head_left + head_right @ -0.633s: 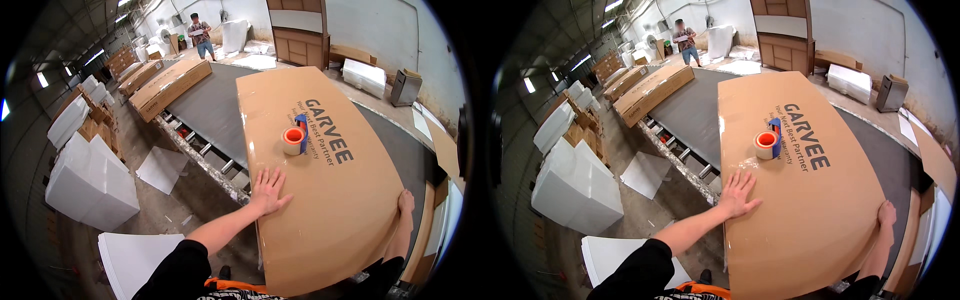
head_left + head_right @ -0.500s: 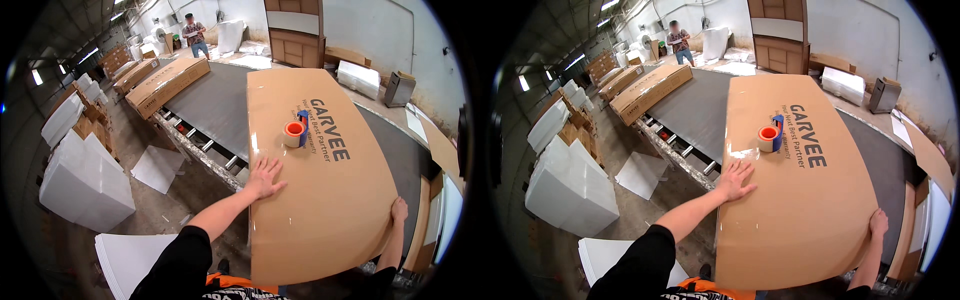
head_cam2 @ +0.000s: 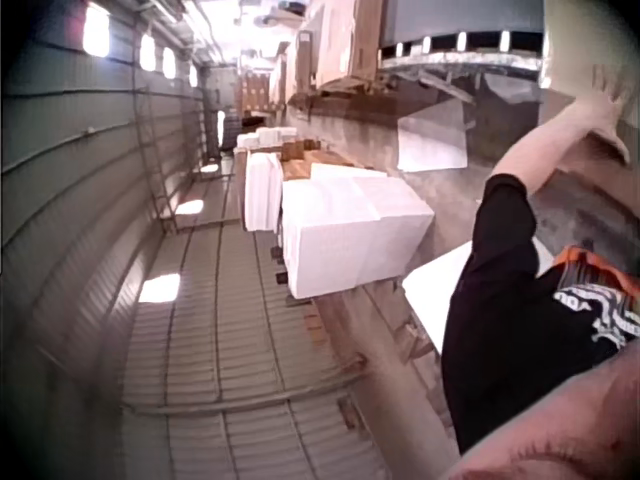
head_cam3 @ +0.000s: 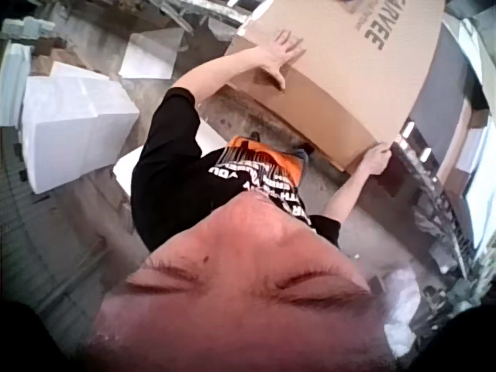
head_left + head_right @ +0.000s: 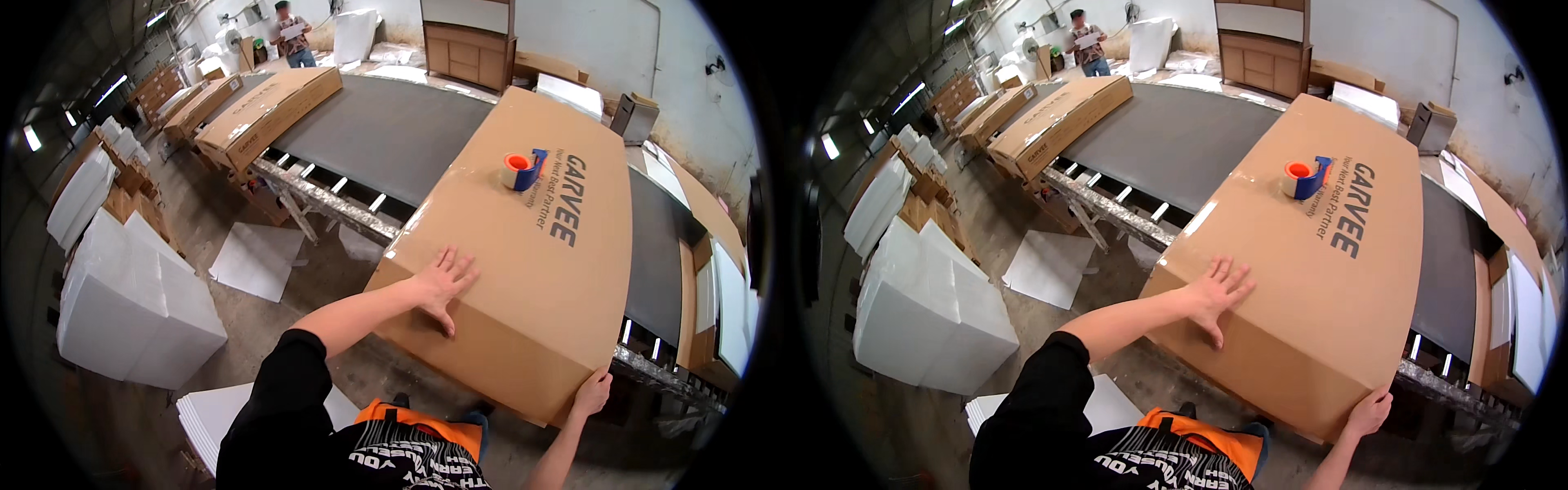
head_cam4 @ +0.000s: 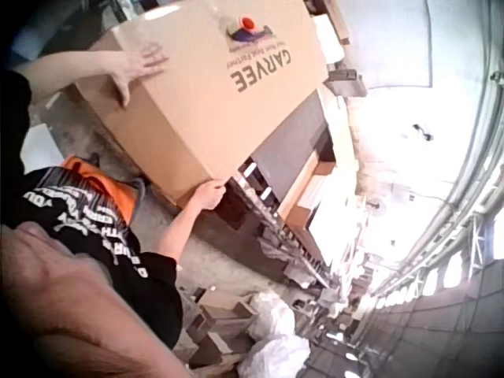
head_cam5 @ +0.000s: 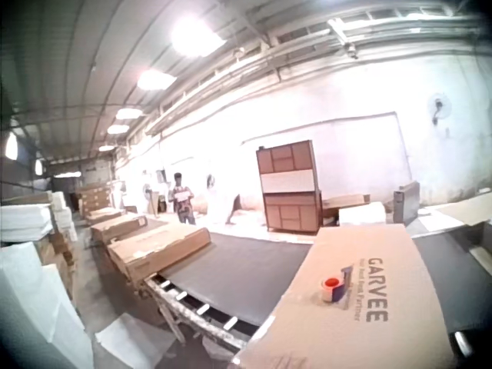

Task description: The person folds cardboard around a white panel, applies tape from a dispenser to the seams, and places another white panel on top of the assembly.

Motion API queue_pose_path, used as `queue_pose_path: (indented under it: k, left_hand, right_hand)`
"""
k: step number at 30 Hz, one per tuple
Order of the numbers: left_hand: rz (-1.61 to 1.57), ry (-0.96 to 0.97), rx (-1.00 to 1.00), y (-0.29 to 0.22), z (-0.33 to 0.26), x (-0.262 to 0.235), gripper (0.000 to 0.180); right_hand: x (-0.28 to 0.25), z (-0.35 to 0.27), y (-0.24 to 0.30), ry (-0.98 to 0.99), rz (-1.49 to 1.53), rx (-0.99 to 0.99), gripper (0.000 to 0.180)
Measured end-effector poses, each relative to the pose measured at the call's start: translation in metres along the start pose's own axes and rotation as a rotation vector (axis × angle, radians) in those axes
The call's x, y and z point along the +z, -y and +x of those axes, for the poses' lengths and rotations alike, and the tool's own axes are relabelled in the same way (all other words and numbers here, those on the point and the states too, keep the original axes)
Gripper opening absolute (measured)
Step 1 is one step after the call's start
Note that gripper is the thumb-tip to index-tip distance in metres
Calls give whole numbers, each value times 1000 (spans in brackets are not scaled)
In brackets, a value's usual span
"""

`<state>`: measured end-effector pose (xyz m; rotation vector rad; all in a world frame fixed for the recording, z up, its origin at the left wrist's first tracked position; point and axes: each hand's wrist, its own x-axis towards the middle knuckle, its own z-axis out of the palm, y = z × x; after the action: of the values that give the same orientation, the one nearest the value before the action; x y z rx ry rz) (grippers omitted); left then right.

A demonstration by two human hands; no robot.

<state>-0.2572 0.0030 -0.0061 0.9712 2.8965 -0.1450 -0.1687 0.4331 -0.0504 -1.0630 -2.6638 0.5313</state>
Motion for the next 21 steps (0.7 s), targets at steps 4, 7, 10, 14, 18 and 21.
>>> queue_pose_path:
  k: [4, 7, 10, 14, 18, 21]
  left_hand:
    - [52, -138, -28, -27, 14, 24, 114]
    - [100, -372, -57, -34, 12, 37, 111]
    - [60, -471, -15, -35, -5, 0, 113]
    - [258, -377, -64, -28, -25, -18, 109]
    - [223, -529, -49, -12, -39, 4, 106]
    - [170, -504, -15, -19, -37, 30, 106]
  right_hand:
    - [97, 18, -31, -673, 436, -184, 45]
    - [151, 37, -54, -731, 924, -307, 41]
    - [126, 18, -27, -516, 1054, -201, 33]
    - [73, -29, 22, -653, 908, -341, 20]
    - [35, -67, -22, 471, 858, 188, 35]
    - [51, -105, -95, 1016, 1552, 703, 62]
